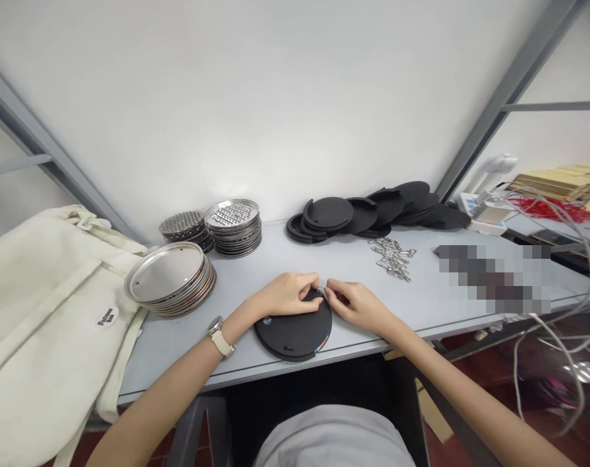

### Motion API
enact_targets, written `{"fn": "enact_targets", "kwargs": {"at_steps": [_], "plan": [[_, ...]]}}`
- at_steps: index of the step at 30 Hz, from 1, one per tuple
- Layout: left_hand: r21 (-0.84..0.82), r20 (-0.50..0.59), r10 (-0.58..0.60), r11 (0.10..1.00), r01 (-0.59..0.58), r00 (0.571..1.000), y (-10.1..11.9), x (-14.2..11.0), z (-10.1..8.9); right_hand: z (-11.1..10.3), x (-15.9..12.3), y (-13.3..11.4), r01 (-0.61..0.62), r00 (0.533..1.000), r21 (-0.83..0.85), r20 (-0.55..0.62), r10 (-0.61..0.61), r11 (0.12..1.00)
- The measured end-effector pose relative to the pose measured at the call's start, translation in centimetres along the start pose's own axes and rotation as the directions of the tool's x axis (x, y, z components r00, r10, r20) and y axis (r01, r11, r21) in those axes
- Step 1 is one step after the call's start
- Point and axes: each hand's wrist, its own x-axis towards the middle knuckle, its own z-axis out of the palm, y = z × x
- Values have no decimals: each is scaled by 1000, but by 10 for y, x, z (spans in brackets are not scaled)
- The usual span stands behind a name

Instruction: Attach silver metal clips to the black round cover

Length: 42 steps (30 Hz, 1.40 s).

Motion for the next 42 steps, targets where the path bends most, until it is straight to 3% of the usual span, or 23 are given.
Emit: {"fn": "enact_targets", "kwargs": {"at_steps": [20, 42], "plan": [[-2, -1, -9, 1000, 9, 1000, -1, 1, 0, 1, 1, 2, 38, 999, -72, 41, -35, 997], [-21, 12, -32, 999, 32, 999, 1, 1, -1, 1, 0, 0, 47, 999, -69, -5, -47, 997]]}}
